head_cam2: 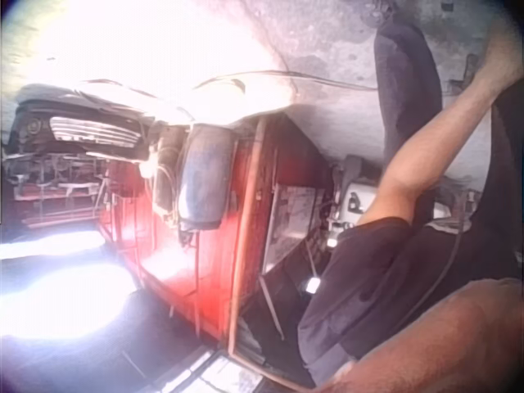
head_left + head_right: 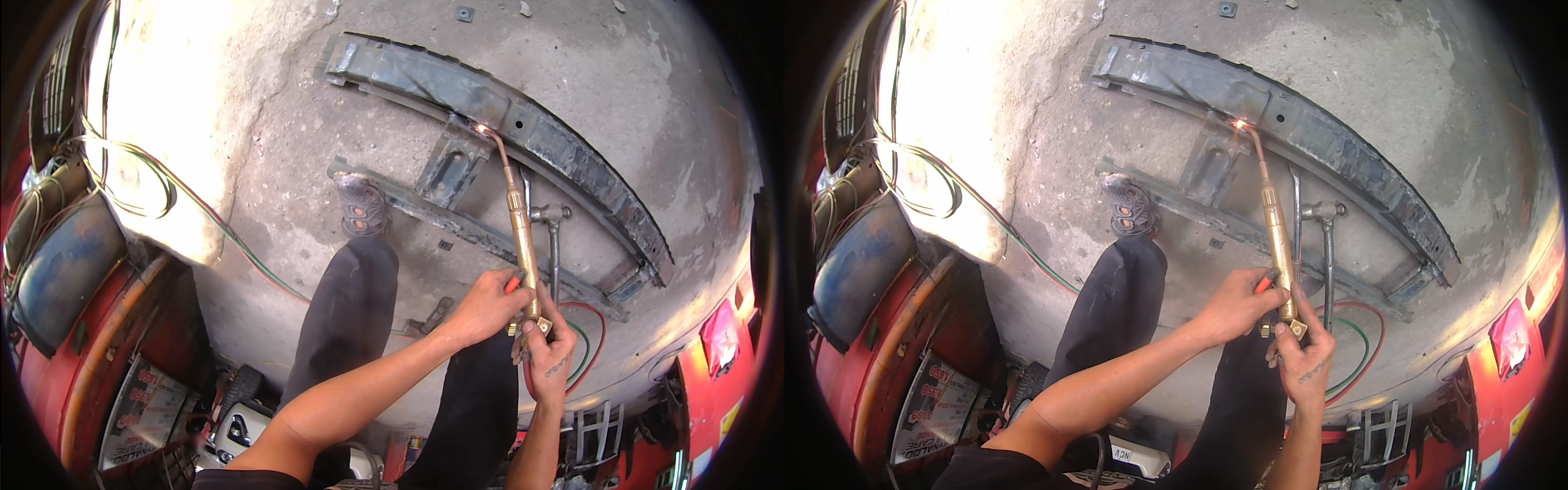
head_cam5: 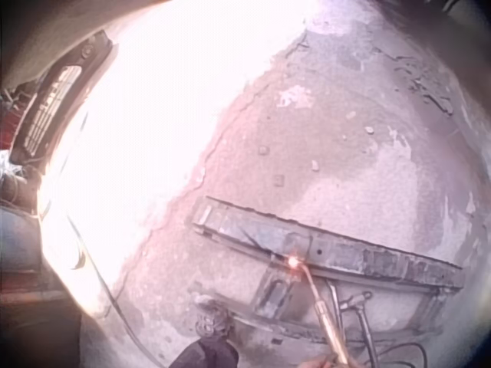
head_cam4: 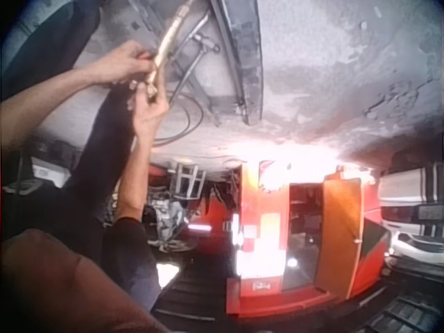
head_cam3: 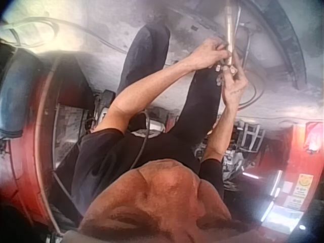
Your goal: The person uses a hammer and metal bar to strike and adjust a curved metal frame on the floor, then uses a welding torch to heat and weld a section of the frame. The person repeatedly strikes the frame and applies heat to specific areas.
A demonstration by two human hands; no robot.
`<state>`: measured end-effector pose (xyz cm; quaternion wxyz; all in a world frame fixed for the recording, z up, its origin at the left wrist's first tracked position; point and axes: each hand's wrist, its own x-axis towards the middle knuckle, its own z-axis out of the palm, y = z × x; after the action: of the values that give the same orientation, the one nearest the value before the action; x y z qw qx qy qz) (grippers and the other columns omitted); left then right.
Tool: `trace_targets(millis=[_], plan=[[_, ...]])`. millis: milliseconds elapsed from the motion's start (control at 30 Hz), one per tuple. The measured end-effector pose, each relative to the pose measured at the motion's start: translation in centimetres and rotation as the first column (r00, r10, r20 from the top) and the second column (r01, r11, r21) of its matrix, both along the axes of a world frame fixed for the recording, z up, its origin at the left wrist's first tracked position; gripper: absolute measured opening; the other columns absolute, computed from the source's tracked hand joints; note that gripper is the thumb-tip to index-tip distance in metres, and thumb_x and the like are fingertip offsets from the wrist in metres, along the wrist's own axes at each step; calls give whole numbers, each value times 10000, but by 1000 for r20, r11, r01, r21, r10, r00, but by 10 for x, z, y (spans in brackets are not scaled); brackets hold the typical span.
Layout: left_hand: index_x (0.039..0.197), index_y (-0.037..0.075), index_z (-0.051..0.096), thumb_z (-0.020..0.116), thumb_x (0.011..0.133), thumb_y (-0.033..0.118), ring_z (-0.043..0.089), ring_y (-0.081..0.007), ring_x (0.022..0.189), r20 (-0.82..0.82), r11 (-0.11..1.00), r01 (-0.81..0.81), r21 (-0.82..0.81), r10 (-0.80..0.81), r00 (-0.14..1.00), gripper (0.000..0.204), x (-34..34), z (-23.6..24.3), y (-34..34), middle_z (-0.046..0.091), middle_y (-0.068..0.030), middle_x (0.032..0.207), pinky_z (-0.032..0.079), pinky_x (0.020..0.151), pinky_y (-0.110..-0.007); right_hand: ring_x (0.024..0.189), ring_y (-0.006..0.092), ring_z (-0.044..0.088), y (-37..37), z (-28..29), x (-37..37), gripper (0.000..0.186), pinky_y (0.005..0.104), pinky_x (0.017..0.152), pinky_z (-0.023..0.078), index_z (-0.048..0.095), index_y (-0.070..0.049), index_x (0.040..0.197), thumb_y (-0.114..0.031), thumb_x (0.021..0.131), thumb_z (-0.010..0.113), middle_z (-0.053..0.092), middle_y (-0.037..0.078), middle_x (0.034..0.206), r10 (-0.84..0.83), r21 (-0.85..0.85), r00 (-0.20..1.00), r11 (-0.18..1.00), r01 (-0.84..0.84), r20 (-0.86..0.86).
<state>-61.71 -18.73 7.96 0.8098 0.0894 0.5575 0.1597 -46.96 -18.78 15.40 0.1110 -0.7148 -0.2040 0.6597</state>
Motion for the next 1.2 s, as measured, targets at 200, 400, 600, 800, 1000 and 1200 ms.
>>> trace_targets(millis=[200, 400, 600, 800, 1000, 1200], plan=[[989, -41, 660, 627, 961, 251, 507, -75, 540, -26, 1000, 8, -11, -8, 1000, 295, -1, 1, 1, 584, -19, 690, 402, 478, -290, 578, 99, 571, 0, -2, -3, 560, 246, 479, 466, 505, 23, 1472, -17, 931, 640, 607, 45, 855, -26, -3, 999, 1000, 26, -24], [1009, -37, 666, 629, 952, 256, 524, -81, 565, -19, 999, 32, -26, -32, 999, 301, -2, -3, -1, 596, -23, 710, 416, 496, -291, 580, 104, 575, -5, -6, -1, 554, 246, 479, 469, 501, 20, 1476, -47, 946, 650, 615, 51, 862, -38, 16, 998, 999, 38, -47], [1008, -47, 670, 638, 934, 245, 563, -108, 663, -53, 999, 26, 19, -25, 998, 303, -2, -5, -5, 627, -50, 756, 463, 579, -316, 579, 110, 583, -13, -11, -2, 562, 250, 476, 477, 491, 31, 1478, -51, 946, 652, 618, 59, 856, -80, 25, 994, 996, 82, -71], [1005, -51, 671, 641, 927, 248, 570, -113, 692, -74, 998, 69, -8, -69, 995, 310, 0, -7, -7, 638, -58, 775, 469, 608, -321, 577, 113, 587, -19, -15, 2, 560, 248, 472, 482, 485, 41, 1477, -47, 948, 649, 624, 69, 861, -69, 47, 995, 996, 73, -69], [988, -51, 665, 645, 925, 255, 570, -116, 673, -80, 999, 54, 2, -54, 995, 313, -1, -7, -8, 632, -59, 763, 467, 594, -320, 574, 113, 588, -20, -15, -1, 558, 251, 469, 486, 483, 45, 1477, -50, 952, 645, 631, 74, 873, -83, 54, 994, 995, 87, -76], [885, -83, 640, 625, 860, 221, 645, -210, 704, -102, 997, 59, -44, -63, 993, 305, -4, 1, 3, 668, -159, 751, 514, 679, -386, 576, 113, 589, -20, -15, 0, 557, 250, 469, 485, 484, 45, 1476, -65, 956, 650, 632, 75, 875, -69, 59, 995, 996, 73, -72]])
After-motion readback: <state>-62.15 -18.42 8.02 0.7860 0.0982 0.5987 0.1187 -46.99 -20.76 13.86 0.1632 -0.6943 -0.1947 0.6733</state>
